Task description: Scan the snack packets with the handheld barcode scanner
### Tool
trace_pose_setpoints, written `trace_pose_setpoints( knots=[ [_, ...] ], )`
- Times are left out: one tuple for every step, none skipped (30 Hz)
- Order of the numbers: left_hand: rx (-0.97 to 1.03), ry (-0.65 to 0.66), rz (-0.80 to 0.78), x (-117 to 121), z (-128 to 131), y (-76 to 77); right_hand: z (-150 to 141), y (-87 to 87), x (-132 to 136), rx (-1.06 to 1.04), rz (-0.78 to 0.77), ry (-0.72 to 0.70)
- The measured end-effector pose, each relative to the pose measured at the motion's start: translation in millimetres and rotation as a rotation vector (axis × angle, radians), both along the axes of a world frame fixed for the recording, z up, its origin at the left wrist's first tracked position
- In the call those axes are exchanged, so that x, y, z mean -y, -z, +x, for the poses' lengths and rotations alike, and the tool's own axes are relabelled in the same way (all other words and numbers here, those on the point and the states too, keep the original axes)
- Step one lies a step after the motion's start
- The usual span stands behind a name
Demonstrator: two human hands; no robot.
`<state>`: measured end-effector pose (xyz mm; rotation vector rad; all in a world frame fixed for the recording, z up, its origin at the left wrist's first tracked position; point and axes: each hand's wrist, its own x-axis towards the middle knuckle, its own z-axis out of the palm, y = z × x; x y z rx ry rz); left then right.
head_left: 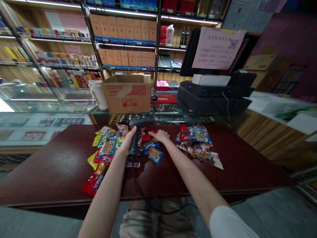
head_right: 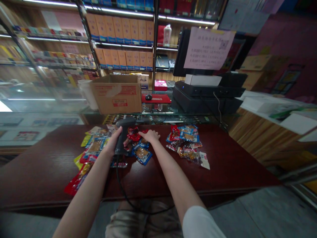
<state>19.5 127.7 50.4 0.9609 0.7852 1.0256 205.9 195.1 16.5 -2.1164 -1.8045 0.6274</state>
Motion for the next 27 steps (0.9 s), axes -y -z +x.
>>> trace_pose_setpoints(
  knots=[
    [0.016,0.004,0.016,-0.2,0.1,0.3,-2.7,1.0,-3.7,0.004,-0.002,0.018],
    [0.039,0.009,0.039,-0.4,0.2,0.7,-4.1,3.4,-6.6,-0.004,0.003,0.034],
    [0.06,0.013,0.06,-0.6,0.3,1.0,-4.3,6.9,-8.7,-0.029,0.017,0.05],
    [0.071,0.015,0.068,-0.7,0.4,1.2,-3.2,11.2,-9.9,-0.08,0.04,0.065],
    [0.079,0.015,0.071,-0.7,0.6,1.2,-0.8,15.9,-10.3,-0.168,0.071,0.074],
    [0.084,0.014,0.072,-0.6,0.9,1.0,2.6,20.5,-10.1,-0.278,0.112,0.079],
    [0.086,0.016,0.07,-0.2,1.3,0.5,6.8,24.7,-9.2,-0.389,0.156,0.077],
    [0.082,0.026,0.063,0.4,1.9,0.0,11.5,28.0,-7.8,-0.487,0.196,0.068],
    [0.073,0.043,0.052,1.3,2.5,-0.7,16.4,30.5,-5.9,-0.557,0.226,0.057],
    [0.062,0.062,0.041,2.3,3.2,-1.3,21.6,32.0,-3.7,-0.602,0.25,0.042],
    [0.051,0.08,0.032,3.4,3.9,-2.0,26.8,32.6,-1.2,-0.631,0.275,0.029],
    [0.042,0.094,0.027,4.5,4.7,-2.6,32.2,32.6,1.5,-0.654,0.309,0.02],
    [0.035,0.104,0.027,5.6,5.5,-3.2,37.8,32.1,4.5,-0.688,0.355,0.01],
    [0.029,0.107,0.031,6.7,6.3,-3.8,43.5,31.5,7.8,-0.723,0.411,-0.003],
    [0.024,0.108,0.04,7.8,7.2,-4.4,49.5,30.8,11.3,-0.757,0.468,-0.019],
    [0.019,0.108,0.051,8.9,8.1,-5.0,55.4,30.2,15.2,-0.782,0.522,-0.034],
    [0.013,0.108,0.065,10.0,9.1,-5.5,61.3,29.8,19.3,-0.793,0.564,-0.043],
    [0.005,0.109,0.079,11.1,10.1,-6.0,66.7,29.3,23.6,-0.79,0.601,-0.046],
    [-0.007,0.113,0.091,12.3,11.2,-6.4,71.4,28.8,28.0,-0.768,0.63,-0.041],
    [-0.024,0.12,0.101,13.4,12.4,-6.6,75.2,28.1,32.4,-0.722,0.655,-0.027],
    [-0.046,0.125,0.11,14.6,13.7,-6.7,77.8,26.9,36.6,-0.656,0.675,-0.012],
    [-0.075,0.13,0.117,15.9,15.2,-6.8,79.1,25.4,40.4,-0.584,0.692,0.004],
    [-0.109,0.134,0.123,17.0,16.7,-6.7,79.0,23.5,43.8,-0.523,0.708,0.014],
    [-0.143,0.135,0.128,18.2,18.3,-6.7,77.8,21.4,46.8,-0.485,0.723,0.019],
    [-0.171,0.138,0.134,19.2,20.0,-6.6,75.6,19.3,49.2,-0.469,0.738,0.019],
    [-0.193,0.142,0.141,20.2,21.6,-6.5,72.8,17.4,51.1,-0.472,0.753,0.015],
    [-0.207,0.149,0.149,21.0,23.3,-6.3,69.8,16.0,52.5,-0.488,0.768,0.01]
  ],
)
